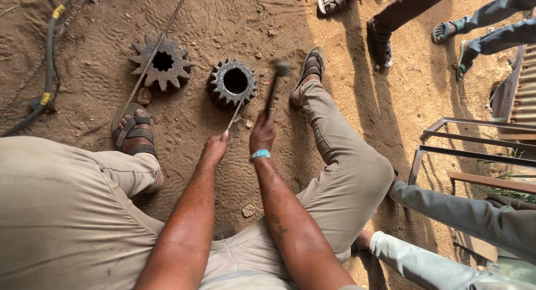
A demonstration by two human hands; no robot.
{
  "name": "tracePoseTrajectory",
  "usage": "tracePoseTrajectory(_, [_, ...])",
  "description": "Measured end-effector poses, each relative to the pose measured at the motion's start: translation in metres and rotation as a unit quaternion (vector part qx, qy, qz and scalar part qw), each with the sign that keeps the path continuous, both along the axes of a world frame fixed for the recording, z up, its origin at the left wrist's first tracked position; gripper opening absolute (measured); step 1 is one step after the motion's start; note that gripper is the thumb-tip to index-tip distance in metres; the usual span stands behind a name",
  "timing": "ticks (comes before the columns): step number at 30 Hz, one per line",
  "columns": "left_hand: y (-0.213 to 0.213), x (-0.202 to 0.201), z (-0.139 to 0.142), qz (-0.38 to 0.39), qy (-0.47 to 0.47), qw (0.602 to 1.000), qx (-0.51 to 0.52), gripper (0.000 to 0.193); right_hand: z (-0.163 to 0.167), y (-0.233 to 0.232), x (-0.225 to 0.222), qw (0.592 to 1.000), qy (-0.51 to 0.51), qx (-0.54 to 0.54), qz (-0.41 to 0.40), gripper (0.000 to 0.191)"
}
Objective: The person sits on the ground and uses a hammer and a metal rod to strike a gear-like metal part. They repeatedly hit the part to adjust or shape it while another person stands nearby.
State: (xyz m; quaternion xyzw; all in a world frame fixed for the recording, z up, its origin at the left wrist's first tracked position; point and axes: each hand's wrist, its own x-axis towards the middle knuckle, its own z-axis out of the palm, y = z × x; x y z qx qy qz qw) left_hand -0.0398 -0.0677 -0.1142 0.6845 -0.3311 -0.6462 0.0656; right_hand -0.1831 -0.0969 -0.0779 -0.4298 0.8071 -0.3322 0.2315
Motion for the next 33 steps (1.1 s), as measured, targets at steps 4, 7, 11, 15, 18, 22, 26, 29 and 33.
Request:
tracePoseTrajectory(4, [-0.001,0.004,0.004,-0.017,-0.014,1.000,-0.001,0.066,-0.009,0.015,0.006,0.988,-0.020,0.151,0.010,0.039])
tracePoseTrajectory(7, [-0.003,0.005,0.004,-0.026,-0.013,1.000,-0.006,0.074,-0.003,0.005,0.002,0.994,-0.093,0.036,-0.035,0.046])
tracePoseTrajectory(11, [0.001,0.005,-0.001,0.004,0.036,0.998,0.045,0.075,0.017,-0.017,-0.012,0.999,-0.029,-0.006,-0.018,0.048])
tracePoseTrajectory(15, [0.002,0.008,-0.005,0.016,0.036,0.998,0.055,0.071,0.020,-0.022,-0.016,0.997,0.001,-0.077,0.003,0.056])
tracePoseTrajectory(18, [0.003,0.008,-0.005,0.019,0.035,0.998,0.054,0.070,0.006,-0.013,-0.008,0.990,0.031,-0.137,-0.001,0.058])
tracePoseTrajectory(22, [0.004,0.005,-0.001,0.002,0.012,0.999,0.031,0.070,-0.007,0.002,0.001,0.997,-0.044,0.057,-0.027,0.048])
tracePoseTrajectory(26, [0.002,0.005,0.000,-0.005,0.000,0.999,0.040,0.070,-0.003,0.008,0.001,0.990,-0.014,0.139,0.011,0.044])
tracePoseTrajectory(29, [0.002,0.006,-0.002,0.000,-0.002,1.000,0.020,0.068,0.014,-0.001,0.000,1.000,-0.020,0.013,-0.005,0.046])
tracePoseTrajectory(33, [0.002,0.007,-0.003,0.010,0.011,0.999,0.043,0.068,0.032,-0.026,-0.014,0.984,0.019,-0.175,-0.019,0.047])
